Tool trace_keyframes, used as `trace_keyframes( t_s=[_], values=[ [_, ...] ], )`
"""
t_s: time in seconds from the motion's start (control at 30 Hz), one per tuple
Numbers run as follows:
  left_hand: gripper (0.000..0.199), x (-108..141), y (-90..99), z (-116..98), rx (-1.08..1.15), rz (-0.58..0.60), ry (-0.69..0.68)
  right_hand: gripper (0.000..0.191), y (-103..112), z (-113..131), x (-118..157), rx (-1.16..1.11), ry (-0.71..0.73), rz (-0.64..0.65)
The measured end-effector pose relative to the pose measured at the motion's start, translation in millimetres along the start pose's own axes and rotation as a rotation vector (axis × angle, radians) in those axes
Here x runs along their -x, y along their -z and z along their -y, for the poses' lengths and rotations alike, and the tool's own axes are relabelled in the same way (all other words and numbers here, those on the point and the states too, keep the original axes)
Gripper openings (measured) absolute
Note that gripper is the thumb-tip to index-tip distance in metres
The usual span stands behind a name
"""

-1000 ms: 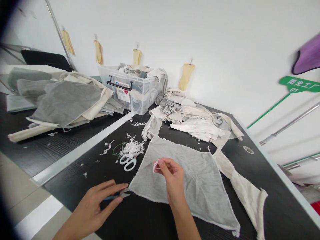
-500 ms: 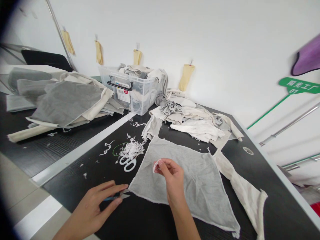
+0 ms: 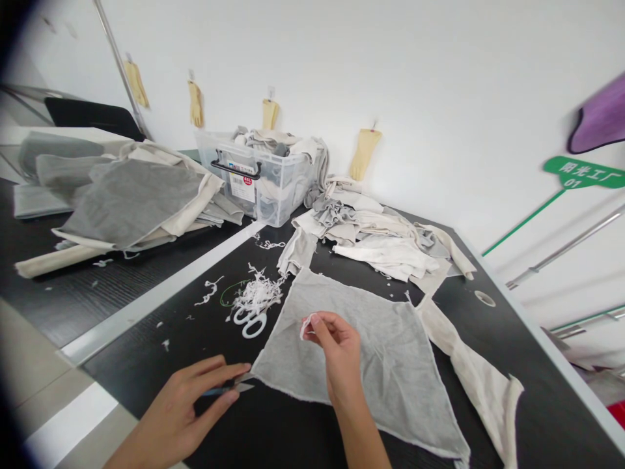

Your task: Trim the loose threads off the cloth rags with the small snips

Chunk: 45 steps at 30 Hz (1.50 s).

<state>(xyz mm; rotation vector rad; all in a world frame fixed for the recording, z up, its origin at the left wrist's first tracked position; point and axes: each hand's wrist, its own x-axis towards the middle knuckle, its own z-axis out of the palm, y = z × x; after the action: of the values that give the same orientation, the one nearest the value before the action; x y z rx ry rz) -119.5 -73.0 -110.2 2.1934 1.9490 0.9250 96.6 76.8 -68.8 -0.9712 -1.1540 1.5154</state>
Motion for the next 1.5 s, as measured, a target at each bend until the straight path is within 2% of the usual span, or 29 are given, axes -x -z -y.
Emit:
trace_keyframes(
  t_s=[0.27,0.4,0.73,1.1,1.37,1.5],
  values=[
    [0.030,-1.8,1.4,-1.7,-0.012,-0.002,-0.017,0.023,0.1,-0.8,-2.0,0.000,0.002,0.008],
    [0.029,-1.5,1.0,-1.6,-0.001,0.033,0.004,0.024,-1.2,0.7,-2.9,0.006,-0.002,0.020],
    [0.030,-1.3,1.8,-1.2,0.022,0.069,0.019,0.026,-9.4,18.9,-19.3,0.147,0.019,0.033],
    [0.029,-2.9,4.9,-4.5,0.045,0.057,0.017,0.016,-46.8,22.8,-70.2,0.583,0.253,0.233],
    [0.029,-3.6,5.0,-2.7,0.022,0.005,-0.013,0.007,-80.0,22.1,-98.4,0.727,0.316,0.286],
    [0.029,-5.9,8.2,-4.0,0.012,-0.006,-0.035,0.011,-93.7,18.3,-109.4,0.793,0.307,0.366]
  ],
)
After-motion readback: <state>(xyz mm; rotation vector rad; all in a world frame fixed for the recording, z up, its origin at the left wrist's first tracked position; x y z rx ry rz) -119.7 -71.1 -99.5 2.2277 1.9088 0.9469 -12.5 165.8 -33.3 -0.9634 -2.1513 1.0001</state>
